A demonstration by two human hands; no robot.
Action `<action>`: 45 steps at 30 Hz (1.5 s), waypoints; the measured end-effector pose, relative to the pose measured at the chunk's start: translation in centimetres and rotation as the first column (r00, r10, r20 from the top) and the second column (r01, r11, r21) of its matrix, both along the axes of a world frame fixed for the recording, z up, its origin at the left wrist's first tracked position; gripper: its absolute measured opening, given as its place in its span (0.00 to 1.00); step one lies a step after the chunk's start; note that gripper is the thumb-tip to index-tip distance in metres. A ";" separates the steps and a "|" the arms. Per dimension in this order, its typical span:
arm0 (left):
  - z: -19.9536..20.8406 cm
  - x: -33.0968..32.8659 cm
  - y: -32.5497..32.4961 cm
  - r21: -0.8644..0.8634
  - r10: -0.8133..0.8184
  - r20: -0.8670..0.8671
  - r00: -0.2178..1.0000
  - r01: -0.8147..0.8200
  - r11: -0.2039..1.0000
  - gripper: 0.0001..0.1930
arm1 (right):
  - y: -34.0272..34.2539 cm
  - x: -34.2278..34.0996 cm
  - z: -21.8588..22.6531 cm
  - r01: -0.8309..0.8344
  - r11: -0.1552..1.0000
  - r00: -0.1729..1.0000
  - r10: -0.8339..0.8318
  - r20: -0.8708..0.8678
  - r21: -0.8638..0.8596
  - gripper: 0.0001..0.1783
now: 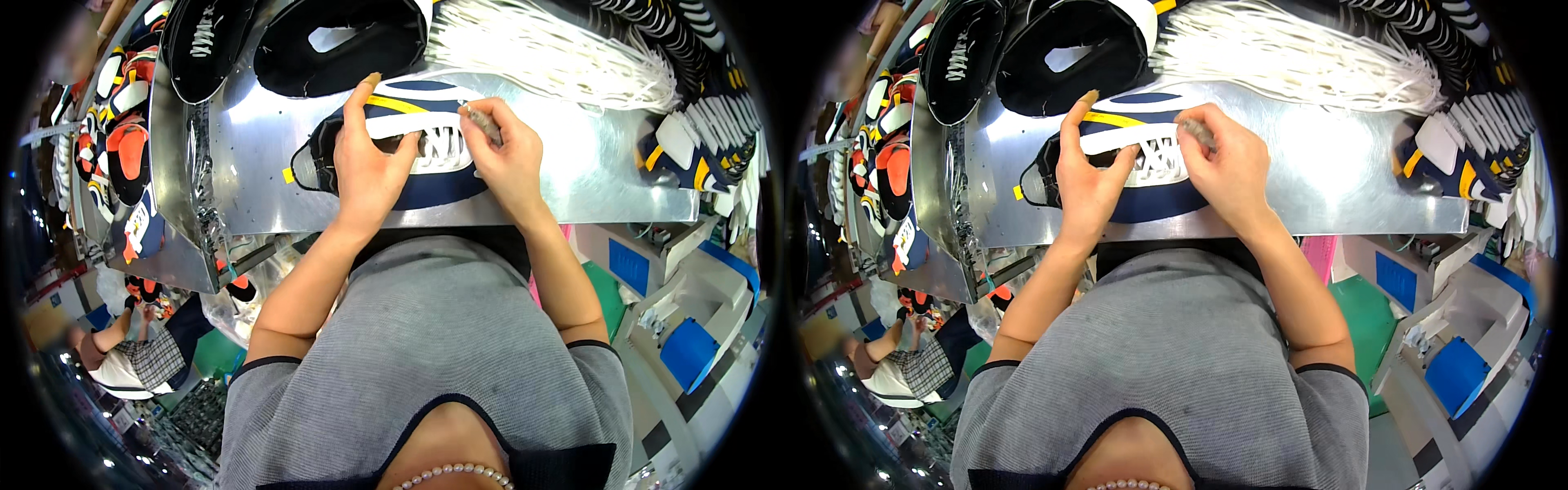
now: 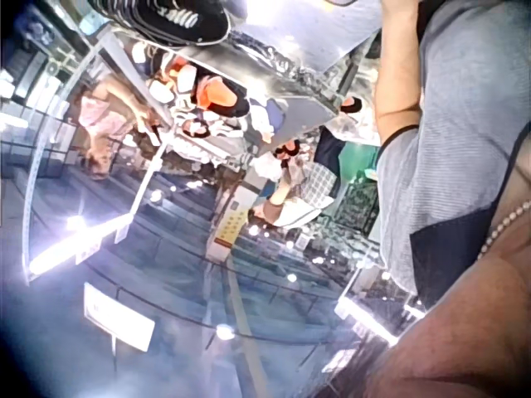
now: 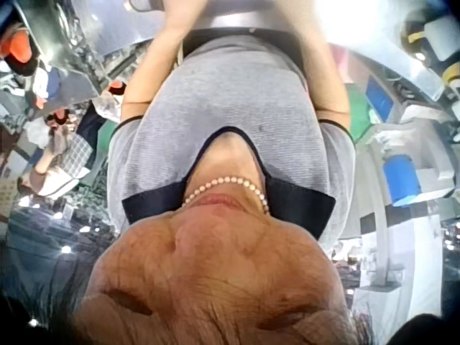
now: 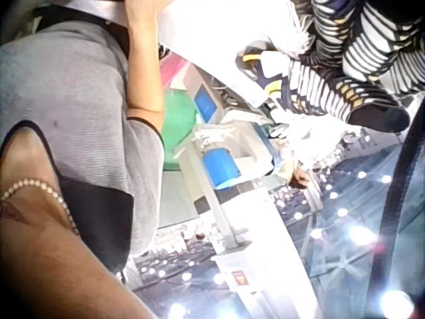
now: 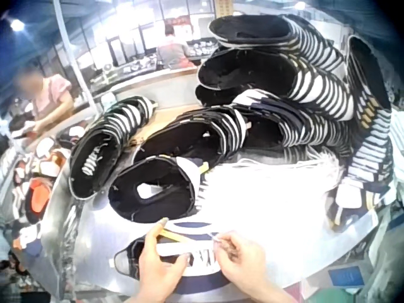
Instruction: The person laces a shoe by threading a white lace through the eyelets of a blue and yellow sneaker, pulling it tight and tucking the ends inside before moving it to a pile.
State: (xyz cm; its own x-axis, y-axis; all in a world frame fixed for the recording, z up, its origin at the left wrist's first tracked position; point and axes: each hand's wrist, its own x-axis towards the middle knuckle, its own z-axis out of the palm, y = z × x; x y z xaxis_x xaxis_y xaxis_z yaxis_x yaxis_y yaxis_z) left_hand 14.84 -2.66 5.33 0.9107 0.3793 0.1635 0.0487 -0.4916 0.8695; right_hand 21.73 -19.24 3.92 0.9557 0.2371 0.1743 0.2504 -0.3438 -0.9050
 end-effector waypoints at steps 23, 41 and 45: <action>2.0 2.0 1.4 -0.522 -0.300 -0.247 0.921 0.134 0.842 0.24 | -1.2 -4.2 1.8 -0.469 0.877 0.854 0.481 0.198 -0.107 0.11; 4.0 -3.5 1.5 0.198 -0.269 -0.221 0.938 0.313 0.929 0.13 | -0.1 -5.0 1.4 -0.042 0.897 0.857 0.259 -0.445 0.441 0.09; 4.8 -2.9 1.6 0.150 -0.340 -0.309 0.888 0.398 0.905 0.13 | 1.2 -3.5 0.4 -0.075 0.904 0.908 0.237 -0.346 0.421 0.08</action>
State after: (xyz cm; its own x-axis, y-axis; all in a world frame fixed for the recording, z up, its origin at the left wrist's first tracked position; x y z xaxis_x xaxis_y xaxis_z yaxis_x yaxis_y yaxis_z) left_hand 11.94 -1.02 10.15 0.9975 -0.0083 -0.0709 0.0460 -0.6844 0.7276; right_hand 18.18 -18.08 4.29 0.9217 0.3785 -0.0846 -0.1201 0.0710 -0.9902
